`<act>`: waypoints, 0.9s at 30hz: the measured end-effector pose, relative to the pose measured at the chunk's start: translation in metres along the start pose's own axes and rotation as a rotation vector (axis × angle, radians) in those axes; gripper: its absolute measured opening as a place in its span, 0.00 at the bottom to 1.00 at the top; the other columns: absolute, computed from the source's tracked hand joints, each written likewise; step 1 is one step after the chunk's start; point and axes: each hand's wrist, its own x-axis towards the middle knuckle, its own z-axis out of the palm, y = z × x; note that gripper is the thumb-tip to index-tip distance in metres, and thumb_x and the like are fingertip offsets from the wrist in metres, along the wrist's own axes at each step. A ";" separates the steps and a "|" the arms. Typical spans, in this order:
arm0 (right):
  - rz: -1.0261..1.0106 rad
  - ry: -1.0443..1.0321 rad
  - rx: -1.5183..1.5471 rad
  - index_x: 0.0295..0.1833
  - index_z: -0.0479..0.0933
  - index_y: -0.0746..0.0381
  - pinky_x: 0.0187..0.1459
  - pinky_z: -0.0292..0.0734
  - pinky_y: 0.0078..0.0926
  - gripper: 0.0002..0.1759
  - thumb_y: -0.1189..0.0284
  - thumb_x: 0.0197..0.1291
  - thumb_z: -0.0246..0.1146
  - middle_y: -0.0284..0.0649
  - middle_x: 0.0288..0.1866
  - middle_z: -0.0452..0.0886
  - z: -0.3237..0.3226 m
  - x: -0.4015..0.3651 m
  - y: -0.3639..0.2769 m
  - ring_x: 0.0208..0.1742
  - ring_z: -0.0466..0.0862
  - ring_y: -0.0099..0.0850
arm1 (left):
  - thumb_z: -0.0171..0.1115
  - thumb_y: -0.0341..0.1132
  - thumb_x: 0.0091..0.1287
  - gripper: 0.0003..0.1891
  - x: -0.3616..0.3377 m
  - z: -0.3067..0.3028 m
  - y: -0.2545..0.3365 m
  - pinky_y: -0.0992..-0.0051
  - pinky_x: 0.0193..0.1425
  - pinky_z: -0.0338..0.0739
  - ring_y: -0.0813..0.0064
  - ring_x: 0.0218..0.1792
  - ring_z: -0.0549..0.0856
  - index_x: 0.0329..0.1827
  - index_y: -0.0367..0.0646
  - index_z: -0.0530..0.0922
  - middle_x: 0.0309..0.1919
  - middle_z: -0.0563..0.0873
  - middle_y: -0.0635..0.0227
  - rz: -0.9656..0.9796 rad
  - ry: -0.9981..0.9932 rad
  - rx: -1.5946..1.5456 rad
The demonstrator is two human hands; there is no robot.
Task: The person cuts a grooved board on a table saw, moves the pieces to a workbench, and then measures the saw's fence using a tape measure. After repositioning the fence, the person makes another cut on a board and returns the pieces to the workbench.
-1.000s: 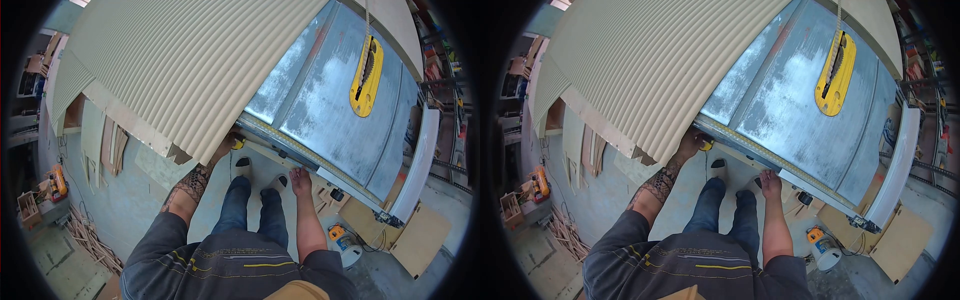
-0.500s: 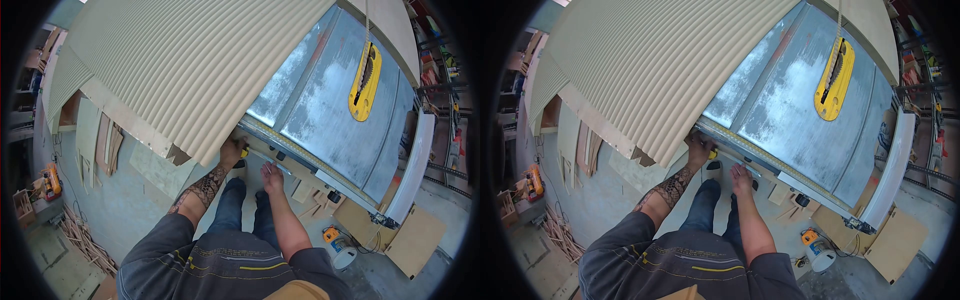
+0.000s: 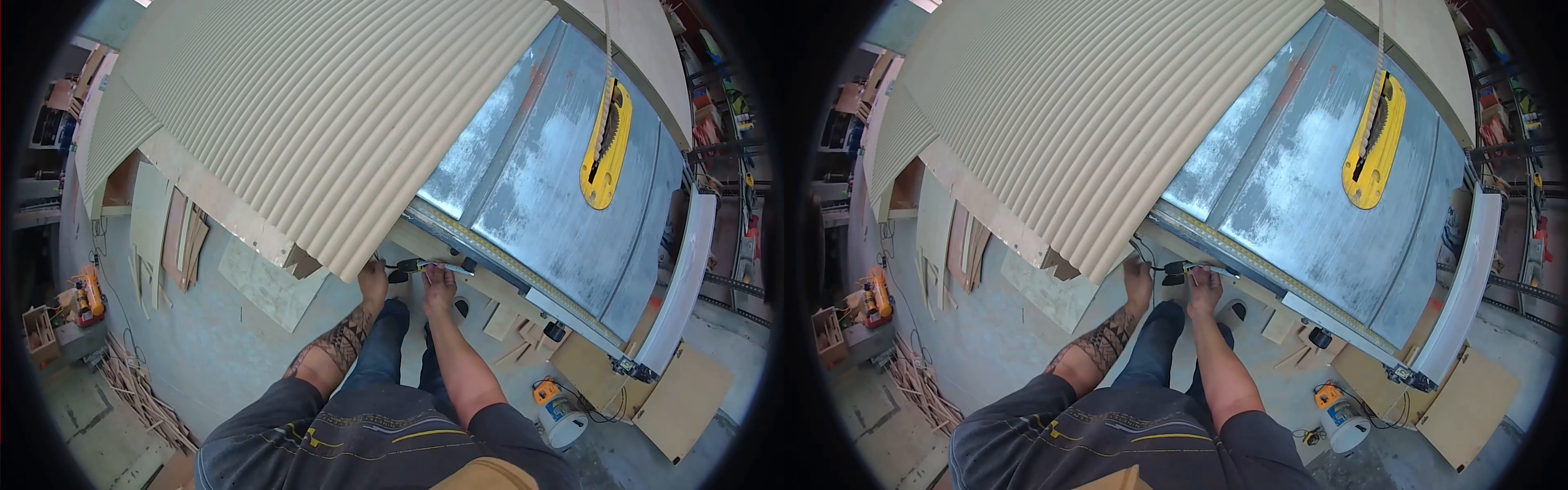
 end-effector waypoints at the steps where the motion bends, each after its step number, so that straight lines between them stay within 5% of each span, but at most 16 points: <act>1: 0.045 0.003 0.027 0.53 0.78 0.58 0.57 0.80 0.35 0.15 0.58 0.75 0.65 0.35 0.44 0.86 0.001 -0.002 -0.002 0.49 0.87 0.33 | 0.63 0.37 0.69 0.21 0.006 0.003 -0.035 0.55 0.61 0.76 0.60 0.54 0.83 0.63 0.43 0.73 0.55 0.83 0.60 -0.259 -0.043 -0.330; 2: 0.089 0.005 0.054 0.53 0.78 0.58 0.58 0.79 0.37 0.15 0.58 0.75 0.65 0.36 0.44 0.86 0.003 -0.001 -0.002 0.51 0.88 0.35 | 0.63 0.37 0.69 0.21 0.000 0.002 -0.033 0.55 0.61 0.76 0.60 0.54 0.83 0.63 0.43 0.73 0.55 0.83 0.60 -0.256 -0.043 -0.330; 4: 0.094 -0.019 0.042 0.53 0.78 0.58 0.58 0.80 0.38 0.16 0.57 0.75 0.64 0.36 0.44 0.86 0.004 -0.003 -0.001 0.53 0.88 0.37 | 0.60 0.38 0.68 0.29 -0.016 0.004 -0.022 0.54 0.53 0.78 0.61 0.53 0.82 0.72 0.49 0.63 0.55 0.80 0.68 -0.643 -0.344 -0.823; 7: 0.101 -0.032 0.007 0.54 0.77 0.59 0.58 0.81 0.40 0.16 0.57 0.75 0.64 0.38 0.46 0.85 0.010 -0.009 -0.007 0.57 0.87 0.42 | 0.62 0.34 0.66 0.30 -0.002 0.027 -0.031 0.53 0.59 0.78 0.62 0.54 0.82 0.71 0.52 0.63 0.51 0.79 0.67 -0.470 -0.556 -0.830; 12: 0.185 0.017 0.059 0.56 0.77 0.58 0.58 0.83 0.42 0.16 0.57 0.75 0.64 0.39 0.48 0.82 0.020 -0.017 -0.011 0.56 0.86 0.42 | 0.67 0.30 0.66 0.28 0.003 0.029 -0.007 0.59 0.57 0.80 0.65 0.50 0.84 0.68 0.50 0.67 0.51 0.81 0.64 -0.426 -0.370 -0.732; 15: 0.423 0.029 0.153 0.58 0.76 0.57 0.58 0.83 0.44 0.16 0.59 0.76 0.63 0.39 0.50 0.80 0.034 -0.018 -0.005 0.55 0.84 0.40 | 0.70 0.36 0.70 0.14 -0.007 0.015 0.032 0.63 0.47 0.82 0.63 0.41 0.88 0.55 0.42 0.82 0.42 0.88 0.60 0.025 -0.207 -0.176; 16: 0.429 -0.015 0.185 0.61 0.75 0.56 0.59 0.83 0.44 0.17 0.58 0.76 0.62 0.39 0.51 0.80 0.042 -0.016 -0.002 0.55 0.83 0.39 | 0.70 0.36 0.70 0.14 -0.002 0.013 0.043 0.63 0.47 0.82 0.63 0.41 0.88 0.55 0.42 0.82 0.42 0.88 0.60 0.031 -0.194 -0.171; 18: 0.436 -0.074 0.229 0.64 0.74 0.55 0.59 0.82 0.45 0.18 0.58 0.77 0.61 0.39 0.52 0.80 0.064 -0.013 -0.004 0.54 0.81 0.38 | 0.68 0.41 0.73 0.22 0.021 0.020 0.055 0.73 0.37 0.84 0.75 0.40 0.88 0.58 0.31 0.75 0.44 0.86 0.58 0.416 -0.161 0.164; 19: 0.446 -0.099 0.247 0.65 0.73 0.55 0.60 0.82 0.45 0.18 0.58 0.77 0.60 0.39 0.52 0.80 0.074 -0.010 -0.010 0.54 0.81 0.38 | 0.67 0.42 0.74 0.18 0.030 0.024 0.062 0.72 0.34 0.82 0.76 0.36 0.88 0.49 0.32 0.80 0.37 0.87 0.59 0.446 -0.121 0.205; 23: 0.512 -0.206 -0.021 0.66 0.74 0.55 0.59 0.81 0.40 0.19 0.57 0.80 0.56 0.39 0.54 0.81 0.069 -0.017 -0.040 0.52 0.82 0.34 | 0.65 0.43 0.75 0.19 0.049 0.013 0.052 0.72 0.33 0.81 0.71 0.29 0.87 0.52 0.30 0.80 0.34 0.87 0.58 0.512 -0.203 0.335; 25: 0.535 -0.267 -0.194 0.65 0.76 0.55 0.58 0.81 0.37 0.19 0.57 0.80 0.56 0.38 0.54 0.81 0.057 -0.040 -0.058 0.52 0.83 0.32 | 0.64 0.43 0.75 0.22 0.050 0.005 0.039 0.72 0.32 0.81 0.71 0.27 0.87 0.58 0.28 0.79 0.33 0.87 0.58 1.060 0.028 0.499; 27: 0.437 -0.444 -0.452 0.66 0.76 0.56 0.58 0.81 0.32 0.20 0.56 0.79 0.56 0.36 0.52 0.83 0.056 -0.085 -0.076 0.50 0.84 0.28 | 0.63 0.42 0.75 0.25 0.033 -0.015 0.027 0.71 0.35 0.83 0.71 0.31 0.88 0.65 0.28 0.77 0.36 0.88 0.56 0.403 -0.287 0.337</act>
